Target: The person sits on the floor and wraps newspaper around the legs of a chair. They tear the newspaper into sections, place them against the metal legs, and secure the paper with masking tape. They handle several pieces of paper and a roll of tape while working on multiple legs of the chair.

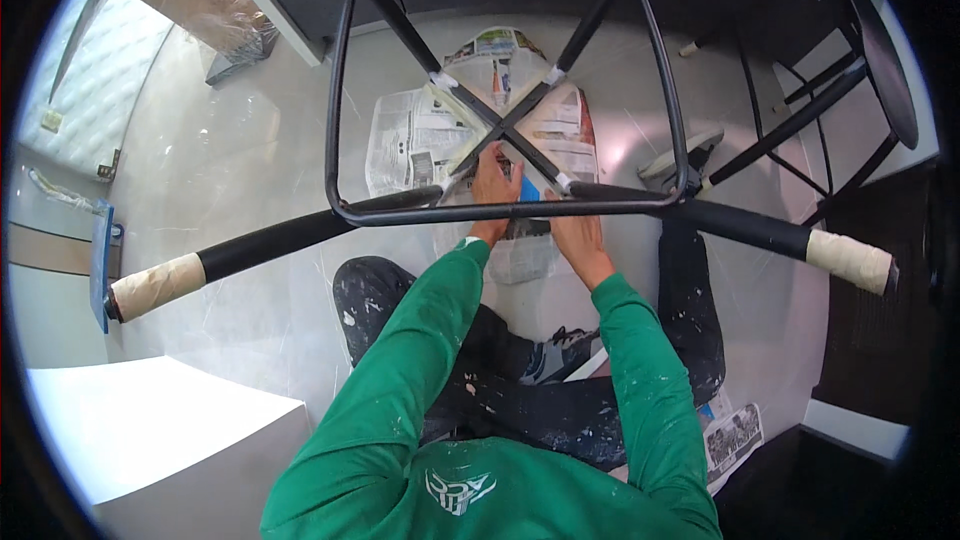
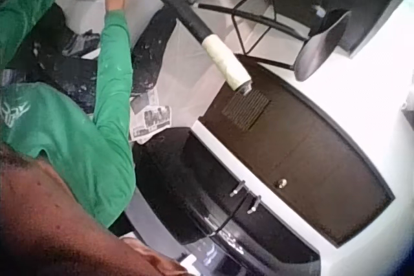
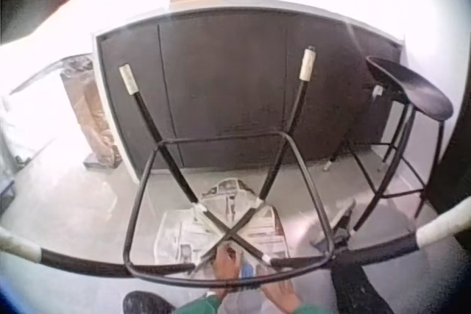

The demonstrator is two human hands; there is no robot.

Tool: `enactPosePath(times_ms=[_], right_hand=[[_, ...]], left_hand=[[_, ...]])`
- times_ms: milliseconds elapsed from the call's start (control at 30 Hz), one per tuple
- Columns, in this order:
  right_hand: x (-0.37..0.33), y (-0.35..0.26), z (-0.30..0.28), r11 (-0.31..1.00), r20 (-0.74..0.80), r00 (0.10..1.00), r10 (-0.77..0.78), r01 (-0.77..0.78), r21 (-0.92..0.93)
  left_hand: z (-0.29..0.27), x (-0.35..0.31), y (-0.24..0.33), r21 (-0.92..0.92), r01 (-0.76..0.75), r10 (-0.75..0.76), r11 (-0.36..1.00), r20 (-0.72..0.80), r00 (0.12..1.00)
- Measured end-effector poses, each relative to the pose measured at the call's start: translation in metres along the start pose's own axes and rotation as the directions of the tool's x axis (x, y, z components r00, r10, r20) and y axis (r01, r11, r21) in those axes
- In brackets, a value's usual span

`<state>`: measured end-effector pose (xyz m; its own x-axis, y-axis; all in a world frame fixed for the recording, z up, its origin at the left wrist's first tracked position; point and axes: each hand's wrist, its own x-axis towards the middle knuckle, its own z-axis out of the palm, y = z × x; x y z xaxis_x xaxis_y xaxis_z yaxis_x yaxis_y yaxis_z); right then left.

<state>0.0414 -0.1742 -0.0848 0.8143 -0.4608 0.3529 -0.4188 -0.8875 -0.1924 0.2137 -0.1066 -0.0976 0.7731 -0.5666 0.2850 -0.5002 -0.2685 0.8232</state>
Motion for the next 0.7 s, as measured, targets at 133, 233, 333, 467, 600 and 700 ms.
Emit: enactPosePath(times_ms=[133,233,333,467,600,700], right_hand=[[0.003,-0.011,-0.002,0.981,0.102,0.986,0.132,-0.144,0.127],[0.005,-0.009,-0.006,0.983,0.144,0.982,0.120,-0.138,0.119],[0.008,-0.004,-0.010,0.991,0.157,0.985,0.078,-0.094,0.094],[0.013,-0.007,-0.013,0.987,0.154,0.986,0.062,-0.084,0.136],[0.016,-0.011,-0.018,0.981,0.231,0.966,0.119,-0.150,0.123],[0.019,-0.016,-0.026,0.980,0.291,0.947,0.138,-0.173,0.095]], left_hand=[[-0.008,-0.001,0.001,-0.041,0.044,-0.042,0.998,0.035,0.999],[-0.007,0.000,0.003,-0.023,0.072,-0.071,0.997,0.038,0.997],[-0.003,-0.002,0.000,-0.052,0.088,-0.087,0.995,0.025,0.996],[0.001,0.001,-0.014,-0.007,-0.017,0.016,1.000,-0.096,0.995],[0.003,0.000,-0.011,0.089,-0.054,0.064,0.995,-0.112,0.992],[-0.002,-0.003,-0.004,0.122,-0.037,0.040,0.992,-0.026,0.999]])
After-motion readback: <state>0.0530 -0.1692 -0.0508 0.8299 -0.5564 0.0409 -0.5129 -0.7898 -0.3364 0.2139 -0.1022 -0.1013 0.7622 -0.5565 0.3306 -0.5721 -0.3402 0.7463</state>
